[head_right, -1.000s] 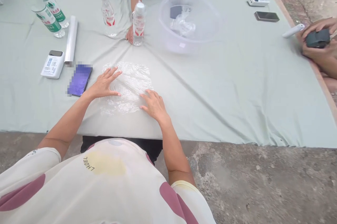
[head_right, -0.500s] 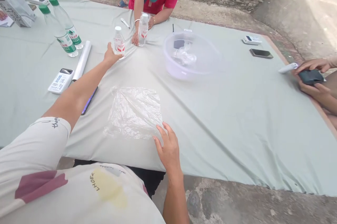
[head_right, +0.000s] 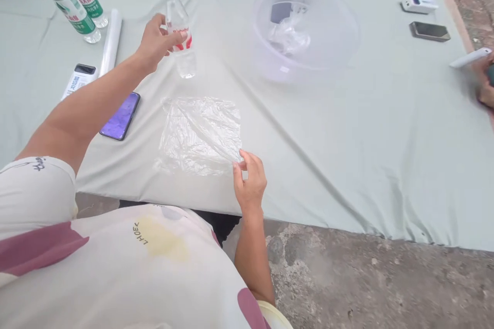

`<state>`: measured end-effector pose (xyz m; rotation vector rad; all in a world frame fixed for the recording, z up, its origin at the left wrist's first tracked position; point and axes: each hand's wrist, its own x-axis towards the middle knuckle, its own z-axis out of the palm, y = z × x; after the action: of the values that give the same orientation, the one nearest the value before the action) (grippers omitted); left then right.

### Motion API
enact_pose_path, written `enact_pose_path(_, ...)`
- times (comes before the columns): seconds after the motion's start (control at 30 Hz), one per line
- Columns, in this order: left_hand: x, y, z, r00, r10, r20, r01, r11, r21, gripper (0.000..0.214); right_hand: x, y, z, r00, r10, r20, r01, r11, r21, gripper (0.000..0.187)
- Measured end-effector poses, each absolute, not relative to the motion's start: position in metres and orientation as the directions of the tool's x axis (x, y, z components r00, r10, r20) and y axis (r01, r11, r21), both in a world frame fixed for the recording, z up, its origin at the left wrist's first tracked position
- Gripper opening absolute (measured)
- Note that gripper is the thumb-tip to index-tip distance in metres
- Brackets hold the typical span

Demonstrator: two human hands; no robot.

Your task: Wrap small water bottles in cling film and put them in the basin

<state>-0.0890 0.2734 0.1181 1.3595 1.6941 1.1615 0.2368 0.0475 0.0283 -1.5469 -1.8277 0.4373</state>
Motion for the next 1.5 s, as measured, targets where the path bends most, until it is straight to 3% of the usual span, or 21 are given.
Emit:
enact_pose_path(0.13,-0.065,0.187,0.120,-0.050,0.991,-0.123,0.338,0.133,0.932,0.039,0.180,0.071,0.051,-0.125,0.982,0.143,0.674,0.190,-0.714,0.059)
enact_pose_path(0.27,-0.053,0.133,0.093,-0.058,0.979,-0.197,0.406,0.203,0.891,0.043,0.125,0.076,0.061,-0.237,0.971,0.028,0.669,0.184,-0.720,0.082)
enact_pose_path(0.5,-0.083,0.093,0.061,-0.075,0.971,-0.228,0.308,0.240,0.921,0.029,0.094,0.070,0.042,-0.213,0.973,-0.084,0.717,0.098,-0.690,0.065)
enact_pose_path(0.6,-0.099,0.079,0.051,-0.263,0.948,-0.177,0.471,0.286,0.834,0.021,0.093,0.069,0.034,-0.185,0.972,-0.146,0.736,0.038,-0.676,0.061)
enact_pose_path(0.7,-0.102,0.073,0.040,-0.276,0.922,-0.270,0.540,0.381,0.751,0.027,0.090,0.068,0.034,-0.205,0.964,-0.169,0.737,0.038,-0.675,0.063)
enact_pose_path(0.8,-0.094,0.076,0.033,-0.204,0.913,-0.353,0.472,0.408,0.782,0.027,0.087,0.067,0.036,-0.237,0.957,-0.169,0.740,0.065,-0.670,0.070)
enact_pose_path(0.97,-0.085,0.085,0.027,-0.152,0.906,-0.395,0.350,0.423,0.836,0.005,0.091,0.065,0.035,-0.261,0.950,-0.171,0.741,0.084,-0.666,0.075)
enact_pose_path(1.1,-0.081,0.084,0.022,-0.185,0.915,-0.359,0.249,0.397,0.883,0.010,0.101,0.070,0.035,-0.249,0.956,-0.152,0.724,0.079,-0.686,0.070)
enact_pose_path(1.2,-0.075,0.078,0.027,-0.221,0.922,-0.319,0.156,0.357,0.921,0.018,0.104,0.088,0.041,-0.273,0.962,0.018,0.683,0.207,-0.700,0.055)
enact_pose_path(1.3,-0.065,0.068,0.038,-0.199,0.932,-0.302,0.039,0.315,0.948,0.029,0.095,0.117,0.052,-0.456,0.871,0.182,0.622,0.459,-0.634,0.048)
enact_pose_path(1.4,-0.054,0.055,0.050,-0.120,0.959,-0.257,-0.086,0.248,0.965,0.030,0.077,0.147,0.062,-0.667,0.724,0.174,0.523,0.622,-0.583,0.047)
enact_pose_path(1.5,-0.044,0.040,0.055,-0.041,0.978,-0.207,-0.202,0.194,0.960,0.033,0.057,0.168,0.066,-0.819,0.572,0.045,0.449,0.687,-0.571,0.047)
